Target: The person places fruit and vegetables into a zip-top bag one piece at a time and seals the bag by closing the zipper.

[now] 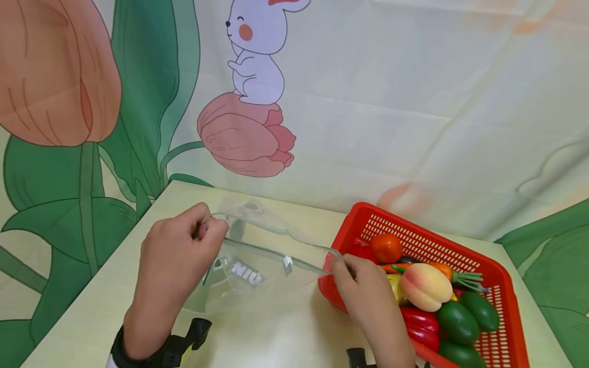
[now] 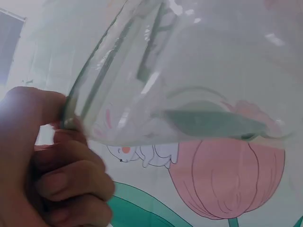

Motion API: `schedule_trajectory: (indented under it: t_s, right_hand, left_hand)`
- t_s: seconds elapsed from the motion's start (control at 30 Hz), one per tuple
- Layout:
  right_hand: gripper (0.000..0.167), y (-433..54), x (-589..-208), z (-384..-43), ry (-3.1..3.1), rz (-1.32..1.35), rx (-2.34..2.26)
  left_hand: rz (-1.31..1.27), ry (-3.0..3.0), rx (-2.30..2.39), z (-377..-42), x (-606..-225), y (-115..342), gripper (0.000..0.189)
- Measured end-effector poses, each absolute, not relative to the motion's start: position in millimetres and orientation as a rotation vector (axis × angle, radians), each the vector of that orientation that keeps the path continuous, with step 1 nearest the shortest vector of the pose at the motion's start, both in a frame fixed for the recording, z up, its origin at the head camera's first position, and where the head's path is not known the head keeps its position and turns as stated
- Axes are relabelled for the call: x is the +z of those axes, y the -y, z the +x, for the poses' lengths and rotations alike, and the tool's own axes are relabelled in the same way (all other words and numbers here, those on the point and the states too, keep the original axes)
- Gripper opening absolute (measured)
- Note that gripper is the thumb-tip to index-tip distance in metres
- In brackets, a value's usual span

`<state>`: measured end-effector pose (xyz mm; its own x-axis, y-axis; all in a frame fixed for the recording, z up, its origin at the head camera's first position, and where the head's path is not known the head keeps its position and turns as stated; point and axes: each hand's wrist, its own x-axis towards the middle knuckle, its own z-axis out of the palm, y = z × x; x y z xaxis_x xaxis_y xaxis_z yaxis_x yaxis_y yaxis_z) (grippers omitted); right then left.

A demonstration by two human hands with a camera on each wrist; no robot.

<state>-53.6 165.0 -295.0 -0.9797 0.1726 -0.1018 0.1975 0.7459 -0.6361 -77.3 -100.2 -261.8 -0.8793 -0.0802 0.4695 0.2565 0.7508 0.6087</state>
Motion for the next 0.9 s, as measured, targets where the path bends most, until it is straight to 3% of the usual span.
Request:
schedule_trajectory:
  t_s: [0.23, 0.67, 0.9]
  right_hand:
    - [0.038, -165, -294, -53, -2.903, 0.329, -1.092]
    - [0.036, -166, -297, -53, -2.994, 0.263, -1.054]
    - [0.05, -172, -292, -48, -3.018, 0.231, -1.014]
  left_hand:
    - [-0.278, 2.174, -0.93, -74, -260, 95, 0.028]
    - [-0.263, 2.462, -1.278, -73, -265, 72, 0.029]
    - [-0.255, 2.565, -1.29, -75, -269, 64, 0.025]
